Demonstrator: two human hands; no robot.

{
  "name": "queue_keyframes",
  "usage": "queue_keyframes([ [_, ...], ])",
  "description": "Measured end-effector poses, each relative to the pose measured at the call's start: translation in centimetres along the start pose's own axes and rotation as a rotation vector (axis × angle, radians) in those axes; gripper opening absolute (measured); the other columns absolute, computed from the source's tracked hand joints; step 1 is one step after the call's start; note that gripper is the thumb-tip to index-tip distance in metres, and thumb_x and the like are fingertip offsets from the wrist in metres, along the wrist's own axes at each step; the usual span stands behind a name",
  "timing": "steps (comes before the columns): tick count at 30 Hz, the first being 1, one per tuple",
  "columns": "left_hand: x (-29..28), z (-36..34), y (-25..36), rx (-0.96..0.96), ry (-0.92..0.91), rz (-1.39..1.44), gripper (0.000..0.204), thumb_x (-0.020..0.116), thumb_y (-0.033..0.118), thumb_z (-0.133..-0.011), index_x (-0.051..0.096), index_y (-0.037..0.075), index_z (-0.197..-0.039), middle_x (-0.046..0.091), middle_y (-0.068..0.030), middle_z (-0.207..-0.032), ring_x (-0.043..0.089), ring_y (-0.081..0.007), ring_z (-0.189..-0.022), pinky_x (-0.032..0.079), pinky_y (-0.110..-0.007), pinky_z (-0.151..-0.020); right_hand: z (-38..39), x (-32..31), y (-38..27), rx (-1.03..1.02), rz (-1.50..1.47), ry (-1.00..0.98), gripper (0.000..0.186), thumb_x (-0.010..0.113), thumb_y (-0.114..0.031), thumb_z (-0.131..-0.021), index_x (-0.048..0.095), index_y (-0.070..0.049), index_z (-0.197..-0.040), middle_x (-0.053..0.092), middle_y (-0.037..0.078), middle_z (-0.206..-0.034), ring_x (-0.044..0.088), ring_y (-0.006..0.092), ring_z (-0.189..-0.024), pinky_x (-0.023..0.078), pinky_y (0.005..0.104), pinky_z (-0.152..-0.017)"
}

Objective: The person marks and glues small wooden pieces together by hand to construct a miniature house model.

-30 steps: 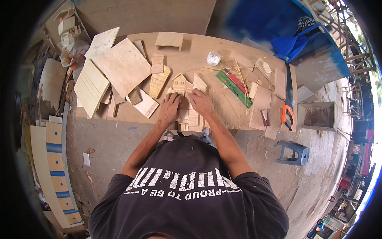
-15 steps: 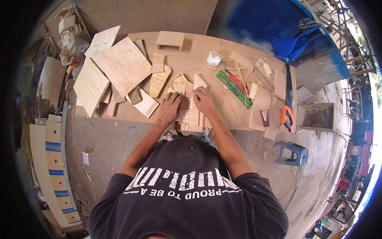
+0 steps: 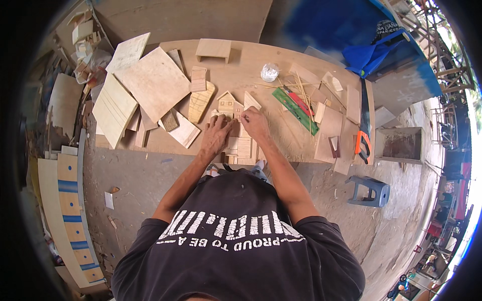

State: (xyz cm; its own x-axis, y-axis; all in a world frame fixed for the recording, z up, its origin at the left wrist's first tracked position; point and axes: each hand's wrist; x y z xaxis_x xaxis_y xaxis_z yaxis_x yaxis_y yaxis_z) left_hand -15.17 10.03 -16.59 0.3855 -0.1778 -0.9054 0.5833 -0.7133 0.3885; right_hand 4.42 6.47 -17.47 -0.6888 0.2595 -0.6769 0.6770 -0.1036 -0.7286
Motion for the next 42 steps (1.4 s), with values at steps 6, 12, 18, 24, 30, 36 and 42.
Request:
queue_keyframes([
  [6, 0.1, 0.0, -0.1, 0.008, 0.009, -0.011, 0.043, 0.059, 0.019, -0.093, 0.058, 0.020, -0.136, 0.052, -0.0124, -0.120, 0.048, -0.0339, -0.113, 0.046, -0.049, -0.089, -0.1, 0.1, 0.0, -0.008, 0.031, 0.018, 0.007, 0.070, -0.011, -0.083, 0.070, -0.004, -0.085, 0.067, 0.011, -0.089, 0.068, 0.0294, -0.077, 0.055, 0.0389, -0.070],
  [12, 0.0, -0.1, -0.1, 0.009, 0.002, -0.003, 0.042, 0.059, 0.019, -0.094, 0.058, 0.020, -0.136, 0.051, -0.0123, -0.119, 0.048, -0.0338, -0.112, 0.046, -0.050, -0.089, -0.2, 0.1, 0.0, -0.015, 0.014, 0.024, 0.007, 0.071, -0.010, -0.082, 0.070, -0.003, -0.085, 0.067, 0.011, -0.088, 0.068, 0.0284, -0.076, 0.055, 0.0380, -0.069],
  [18, 0.1, -0.1, -0.1, 0.019, 0.016, -0.018, 0.044, 0.058, 0.019, -0.094, 0.056, 0.021, -0.139, 0.051, -0.0121, -0.119, 0.048, -0.0344, -0.113, 0.046, -0.050, -0.089, -0.5, -0.3, 0.6, 0.044, -0.091, 0.018, 0.009, 0.071, -0.009, -0.084, 0.070, -0.001, -0.087, 0.067, 0.012, -0.088, 0.068, 0.0245, -0.075, 0.055, 0.0345, -0.068],
  [24, 0.3, -0.1, -0.1, 0.009, -0.013, -0.029, 0.046, 0.058, 0.020, -0.094, 0.055, 0.022, -0.140, 0.051, -0.0120, -0.121, 0.048, -0.0350, -0.114, 0.046, -0.051, -0.089, -0.5, -0.4, 0.1, 0.062, -0.090, 0.005, 0.009, 0.071, -0.008, -0.085, 0.070, 0.000, -0.089, 0.067, 0.013, -0.089, 0.069, 0.0233, -0.075, 0.057, 0.0329, -0.071],
  [30, 0.4, -0.2, -0.1, 0.043, 0.012, -0.055, 0.046, 0.058, 0.020, -0.094, 0.055, 0.022, -0.140, 0.051, -0.0126, -0.122, 0.047, -0.0350, -0.114, 0.047, -0.051, -0.087, -0.3, -0.3, 0.8, 0.085, -0.128, 0.041, 0.011, 0.068, -0.011, -0.087, 0.070, -0.002, -0.092, 0.067, 0.014, -0.089, 0.069, 0.0262, -0.075, 0.056, 0.0351, -0.071],
  [36, 0.1, 0.4, -0.1, 0.036, 0.003, -0.040, 0.040, 0.059, 0.022, -0.094, 0.059, 0.020, -0.133, 0.049, -0.0120, -0.126, 0.049, -0.0344, -0.117, 0.046, -0.050, -0.084, 3.0, -4.5, 3.6, 0.137, 0.519, 0.541, 0.016, 0.067, -0.015, -0.085, 0.071, -0.006, -0.098, 0.066, 0.011, -0.098, 0.064, 0.0321, -0.097, 0.052, 0.0436, -0.082],
  [42, -0.2, 0.1, 1.2, 0.039, 0.027, -0.088, 0.039, 0.061, 0.028, -0.094, 0.061, 0.022, -0.133, 0.050, -0.0121, -0.129, 0.048, -0.0339, -0.117, 0.046, -0.050, -0.083, 7.1, -6.5, 6.4, 0.321, 0.787, 0.315, 0.010, 0.062, -0.010, -0.084, 0.066, -0.005, -0.092, 0.061, 0.011, -0.100, 0.059, 0.0317, -0.104, 0.049, 0.0456, -0.083],
])
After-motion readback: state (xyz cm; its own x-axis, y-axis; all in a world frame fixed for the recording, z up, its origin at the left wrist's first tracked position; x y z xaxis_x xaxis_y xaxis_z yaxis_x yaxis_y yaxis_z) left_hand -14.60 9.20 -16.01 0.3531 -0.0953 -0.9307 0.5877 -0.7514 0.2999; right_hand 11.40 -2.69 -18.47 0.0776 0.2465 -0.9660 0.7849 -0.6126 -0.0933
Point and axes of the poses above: each hand's wrist, its own z-axis away from the middle knuckle, its own x-axis out of the palm, y = z × x
